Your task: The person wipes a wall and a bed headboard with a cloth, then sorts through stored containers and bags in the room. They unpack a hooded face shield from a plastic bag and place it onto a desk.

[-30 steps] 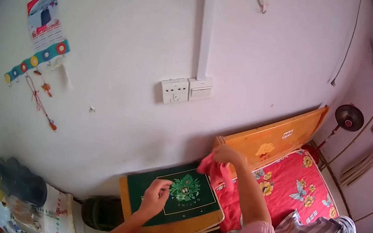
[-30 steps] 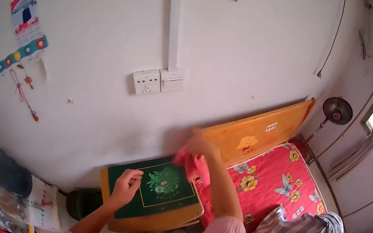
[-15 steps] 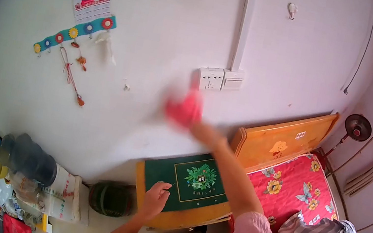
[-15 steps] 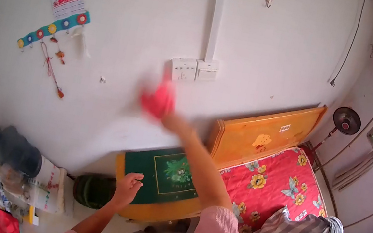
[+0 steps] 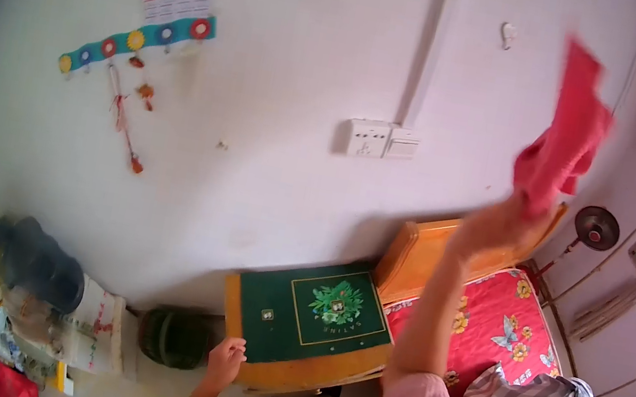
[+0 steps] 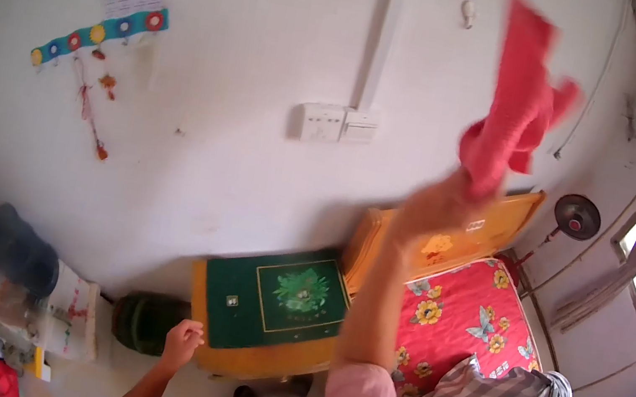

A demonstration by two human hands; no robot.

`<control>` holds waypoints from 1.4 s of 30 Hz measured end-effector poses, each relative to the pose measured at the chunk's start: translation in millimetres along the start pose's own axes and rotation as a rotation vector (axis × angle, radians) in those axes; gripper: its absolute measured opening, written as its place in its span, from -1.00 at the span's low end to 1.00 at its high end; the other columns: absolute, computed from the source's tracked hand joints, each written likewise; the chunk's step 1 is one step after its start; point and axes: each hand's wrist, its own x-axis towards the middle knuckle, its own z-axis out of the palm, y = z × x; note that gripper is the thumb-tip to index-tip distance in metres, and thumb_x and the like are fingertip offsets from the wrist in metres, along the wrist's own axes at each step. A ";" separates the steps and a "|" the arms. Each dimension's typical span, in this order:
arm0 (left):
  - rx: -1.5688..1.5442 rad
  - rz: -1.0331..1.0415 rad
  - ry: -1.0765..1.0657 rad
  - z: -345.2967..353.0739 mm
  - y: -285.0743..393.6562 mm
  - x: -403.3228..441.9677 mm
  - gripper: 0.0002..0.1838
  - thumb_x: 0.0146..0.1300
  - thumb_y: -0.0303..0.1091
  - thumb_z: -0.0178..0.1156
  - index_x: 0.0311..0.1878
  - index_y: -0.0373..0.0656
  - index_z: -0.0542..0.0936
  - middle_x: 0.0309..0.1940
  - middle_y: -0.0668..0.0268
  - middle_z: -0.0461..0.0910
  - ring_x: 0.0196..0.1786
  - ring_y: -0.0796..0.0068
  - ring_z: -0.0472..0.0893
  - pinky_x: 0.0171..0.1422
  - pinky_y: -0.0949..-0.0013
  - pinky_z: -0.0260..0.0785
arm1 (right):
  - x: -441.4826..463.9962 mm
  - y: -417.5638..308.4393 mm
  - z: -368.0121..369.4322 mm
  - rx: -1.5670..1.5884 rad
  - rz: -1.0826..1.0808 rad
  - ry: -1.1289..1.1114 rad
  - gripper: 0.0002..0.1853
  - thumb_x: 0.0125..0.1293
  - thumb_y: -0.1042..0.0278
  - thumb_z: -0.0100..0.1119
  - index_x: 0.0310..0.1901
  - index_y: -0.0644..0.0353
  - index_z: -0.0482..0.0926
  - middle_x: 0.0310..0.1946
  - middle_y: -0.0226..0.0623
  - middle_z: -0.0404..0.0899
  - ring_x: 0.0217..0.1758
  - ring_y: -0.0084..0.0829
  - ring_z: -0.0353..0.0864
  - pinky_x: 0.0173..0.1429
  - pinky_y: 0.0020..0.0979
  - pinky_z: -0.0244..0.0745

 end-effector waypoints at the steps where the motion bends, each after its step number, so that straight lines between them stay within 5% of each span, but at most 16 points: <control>1: -0.041 0.017 -0.021 2.7 -9.8 -0.1 -0.81 0.23 -0.47 0.08 -0.10 -0.26 0.53 -0.32 0.16 0.61 -0.31 0.38 0.66 -0.21 0.44 0.49 | -17.0 2.4 18.9 -0.035 -0.083 -0.009 -0.70 0.27 0.41 -0.03 0.01 0.32 0.42 -0.24 -0.11 0.53 -0.23 -0.25 0.51 -0.08 -0.31 0.41; 3: -0.078 0.059 -0.067 16.1 -8.2 15.8 -0.81 0.23 -0.46 0.09 -0.09 -0.26 0.53 -0.31 0.16 0.61 -0.31 0.37 0.66 -0.21 0.44 0.49 | -100.2 39.8 58.9 -0.244 -0.234 -0.422 -0.71 0.25 0.40 -0.02 -0.02 0.32 0.43 -0.27 -0.09 0.54 -0.25 -0.22 0.52 -0.11 -0.29 0.42; 7: 0.009 0.230 -0.115 24.6 14.5 17.8 -0.79 0.23 -0.46 0.10 -0.07 -0.26 0.52 -0.27 0.14 0.61 -0.28 0.38 0.66 -0.20 0.43 0.49 | -306.8 56.0 -4.5 -0.013 -0.313 -2.280 -0.72 0.21 0.36 0.00 -0.09 0.32 0.45 -0.33 -0.05 0.55 -0.29 -0.17 0.54 -0.15 -0.27 0.43; 10: -0.192 0.233 -0.036 32.6 23.2 37.1 -0.78 0.22 -0.48 0.09 -0.06 -0.30 0.50 -0.21 0.15 0.60 -0.23 0.38 0.64 -0.18 0.38 0.50 | -333.0 15.4 -86.9 0.456 0.082 -2.622 -0.73 0.18 0.33 0.01 -0.14 0.32 0.47 -0.37 -0.01 0.55 -0.31 -0.13 0.56 -0.18 -0.25 0.44; 12: -0.432 0.077 0.001 35.8 7.4 46.6 -0.80 0.14 -0.58 0.09 -0.14 -0.28 0.50 -0.21 0.20 0.57 -0.23 0.40 0.61 -0.15 0.40 0.48 | -319.4 7.5 -99.6 0.575 0.331 -2.557 -0.73 0.16 0.32 0.02 -0.18 0.32 0.48 -0.40 0.01 0.56 -0.33 -0.11 0.57 -0.20 -0.23 0.45; 13: -0.069 0.203 0.009 29.1 12.4 49.0 -0.79 0.16 -0.57 0.09 -0.11 -0.25 0.47 -0.20 0.24 0.56 -0.21 0.42 0.60 -0.16 0.42 0.47 | -308.7 9.6 -97.8 0.601 0.432 -2.461 -0.73 0.15 0.31 0.02 -0.19 0.32 0.48 -0.42 0.02 0.56 -0.34 -0.10 0.58 -0.21 -0.23 0.46; 16: -0.450 -0.035 0.096 34.3 38.4 62.2 -0.79 0.20 -0.49 0.08 -0.08 -0.23 0.46 -0.23 0.27 0.56 -0.19 0.46 0.58 -0.14 0.44 0.45 | -267.5 21.5 -81.3 0.592 0.653 -2.003 -0.74 0.16 0.29 0.02 -0.19 0.30 0.47 -0.46 0.04 0.56 -0.37 -0.06 0.59 -0.24 -0.22 0.47; 18: -0.554 -0.024 -0.005 32.1 88.4 62.4 -0.50 0.27 -0.15 0.11 0.20 -0.12 0.27 -0.02 0.20 0.45 -0.02 0.29 0.53 -0.02 0.31 0.42 | -234.6 23.9 -71.2 0.576 0.730 -1.659 -0.74 0.22 0.30 0.01 -0.13 0.27 0.43 -0.48 0.05 0.56 -0.38 -0.04 0.57 -0.25 -0.24 0.47; 21: -0.763 0.160 -0.124 58.8 174.8 69.3 -0.18 0.27 0.17 0.05 0.42 0.10 -0.12 0.23 0.15 0.23 0.18 0.03 0.38 0.09 0.07 0.37 | -192.6 26.2 -83.7 0.601 0.835 -1.694 -0.56 0.26 0.31 0.02 0.15 0.25 0.29 -0.27 0.02 0.55 -0.21 -0.10 0.57 -0.09 -0.27 0.48; 22: -0.853 0.210 -0.156 71.4 193.8 76.4 -0.20 0.30 0.12 0.04 0.42 0.01 -0.08 0.24 0.13 0.23 0.23 0.10 0.34 0.12 0.05 0.36 | -176.4 32.1 -88.5 0.634 0.864 -1.717 -0.52 0.26 0.33 0.04 0.20 0.26 0.27 -0.19 0.01 0.53 -0.12 -0.13 0.57 0.00 -0.29 0.46; 24: -0.830 0.426 -0.186 104.3 215.1 107.4 -0.34 0.33 0.00 0.05 0.35 -0.15 0.12 0.12 0.15 0.38 0.14 0.19 0.46 0.07 0.15 0.42 | -150.8 56.0 -93.4 0.684 0.035 -1.583 -0.40 0.20 0.36 0.09 0.28 0.25 0.19 0.03 -0.03 0.43 0.10 -0.10 0.44 0.20 -0.21 0.31; 31: -0.595 0.169 -0.546 185.4 383.7 169.3 -0.65 0.33 -0.24 0.04 0.07 -0.27 0.44 -0.14 0.15 0.60 -0.17 0.29 0.64 -0.29 0.27 0.55 | -16.2 186.1 -91.0 0.522 0.296 -1.369 -0.52 0.21 0.51 0.13 0.20 0.25 0.33 0.05 -0.13 0.46 0.09 -0.24 0.46 0.16 -0.31 0.34; 34: -0.731 0.458 -0.537 210.2 482.3 185.4 -0.60 0.30 -0.33 0.09 0.17 -0.23 0.38 0.04 0.18 0.53 0.04 0.26 0.57 0.00 0.13 0.52 | 22.6 243.1 -99.3 0.428 0.425 -1.252 -0.61 0.26 0.51 0.09 0.13 0.25 0.37 -0.06 -0.17 0.53 -0.01 -0.32 0.51 0.03 -0.38 0.42; 38: -0.709 1.388 0.236 206.4 618.1 193.3 -0.53 0.35 -0.34 0.05 0.27 -0.32 0.30 0.22 0.17 0.38 0.24 0.25 0.40 0.30 0.21 0.29 | 48.5 313.6 -126.7 0.308 0.598 -1.203 -0.70 0.31 0.51 0.04 0.08 0.24 0.39 -0.13 -0.23 0.57 -0.11 -0.42 0.56 -0.07 -0.45 0.46; 41: -0.344 1.778 1.216 194.4 697.3 181.1 -0.61 0.35 -0.24 0.07 0.10 -0.35 0.46 0.04 0.11 0.52 0.08 0.29 0.52 0.20 0.32 0.35 | 79.6 342.9 -144.4 0.189 0.571 -1.280 -0.72 0.29 0.56 0.03 0.04 0.23 0.44 -0.20 -0.29 0.59 -0.17 -0.48 0.59 -0.06 -0.47 0.48; 42: -0.393 1.798 1.299 199.3 720.5 177.2 -0.63 0.34 -0.22 0.08 0.02 -0.35 0.49 -0.04 0.10 0.55 -0.01 0.29 0.54 0.12 0.32 0.38 | 86.4 356.5 -151.9 0.171 0.589 -1.290 -0.73 0.30 0.54 0.02 0.04 0.22 0.44 -0.21 -0.30 0.60 -0.21 -0.49 0.59 -0.12 -0.48 0.49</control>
